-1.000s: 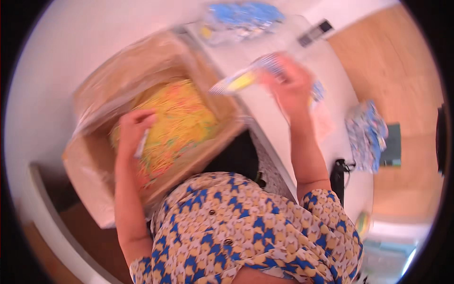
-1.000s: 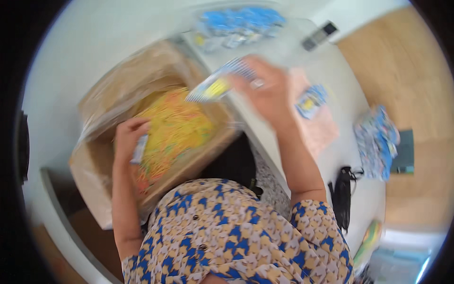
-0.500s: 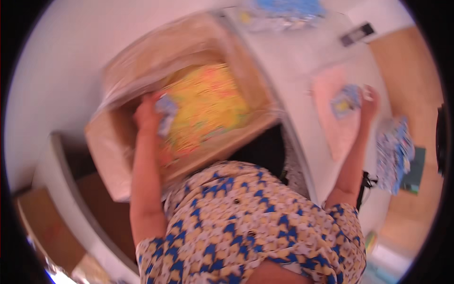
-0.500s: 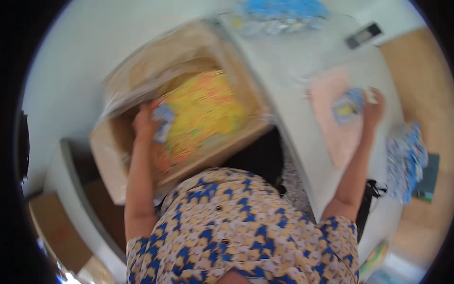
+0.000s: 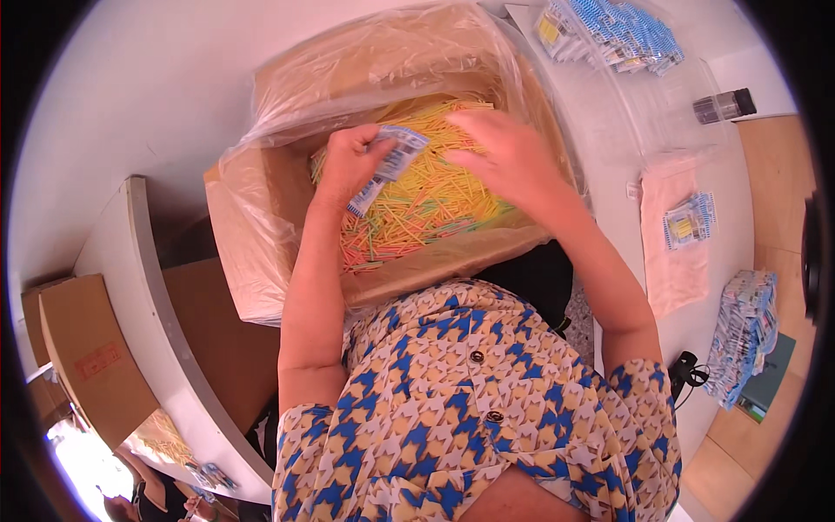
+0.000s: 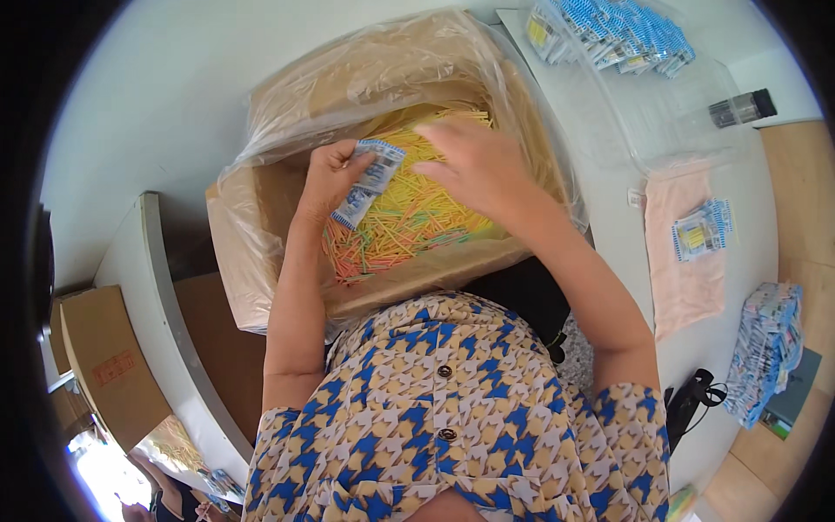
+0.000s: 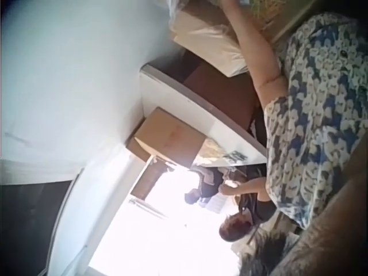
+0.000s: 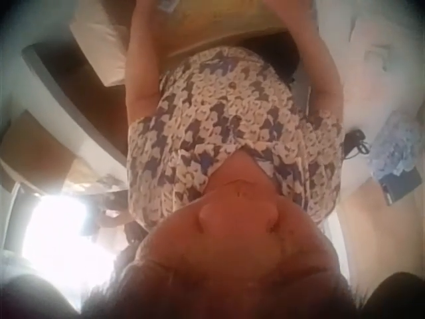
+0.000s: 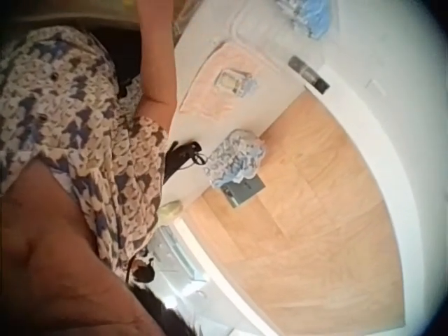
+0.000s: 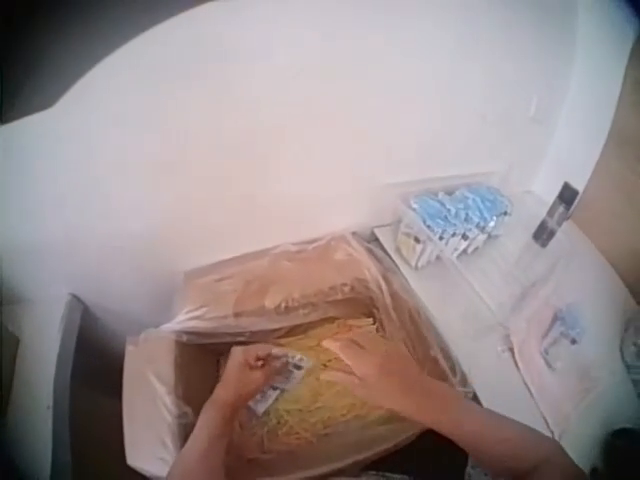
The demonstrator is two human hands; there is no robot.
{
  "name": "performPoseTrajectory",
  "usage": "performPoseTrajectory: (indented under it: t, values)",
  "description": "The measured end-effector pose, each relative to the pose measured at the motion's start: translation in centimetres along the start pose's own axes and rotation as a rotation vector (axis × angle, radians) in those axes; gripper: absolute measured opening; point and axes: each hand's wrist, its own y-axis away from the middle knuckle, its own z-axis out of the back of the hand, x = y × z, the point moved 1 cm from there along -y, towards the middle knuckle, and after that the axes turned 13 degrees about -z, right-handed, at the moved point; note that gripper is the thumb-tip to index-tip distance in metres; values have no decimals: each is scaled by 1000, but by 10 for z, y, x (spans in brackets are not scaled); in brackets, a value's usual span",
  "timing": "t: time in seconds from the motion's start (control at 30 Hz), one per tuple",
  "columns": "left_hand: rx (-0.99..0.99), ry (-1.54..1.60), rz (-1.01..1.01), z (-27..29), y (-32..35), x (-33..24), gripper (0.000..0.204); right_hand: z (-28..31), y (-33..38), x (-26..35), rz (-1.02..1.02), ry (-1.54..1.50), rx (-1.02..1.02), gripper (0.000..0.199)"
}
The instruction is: Packaging small blue packets by removing them from a large box of yellow shredded material and organizing them into a bin.
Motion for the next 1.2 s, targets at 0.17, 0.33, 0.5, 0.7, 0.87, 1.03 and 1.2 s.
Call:
performPoseTrajectory:
  t: [0.17,0.33,0.5,0.7,0.87,1.03,1.2]
  values:
    - [-11,561,0,-12,-10,-19,11,-39,-43,-22,-216,-79,428,20]
    - [-184,443,56,-10,-17,-19,14,-53,-40,-74,-194,214,655,19]
    - [-240,225,-12,-13,-20,-26,16,-84,-3,-94,-225,605,738,21]
    - [-175,92,16,-14,-20,-37,15,-102,9,-102,-97,765,673,26]
    - [-167,47,6,-16,-20,-35,16,-103,14,-108,33,885,621,24]
    - [-190,38,17,-14,-19,-35,15,-75,6,-110,81,970,601,18]
    - [-196,3,-6,-13,-18,-28,15,-52,-9,-103,-536,316,881,15]
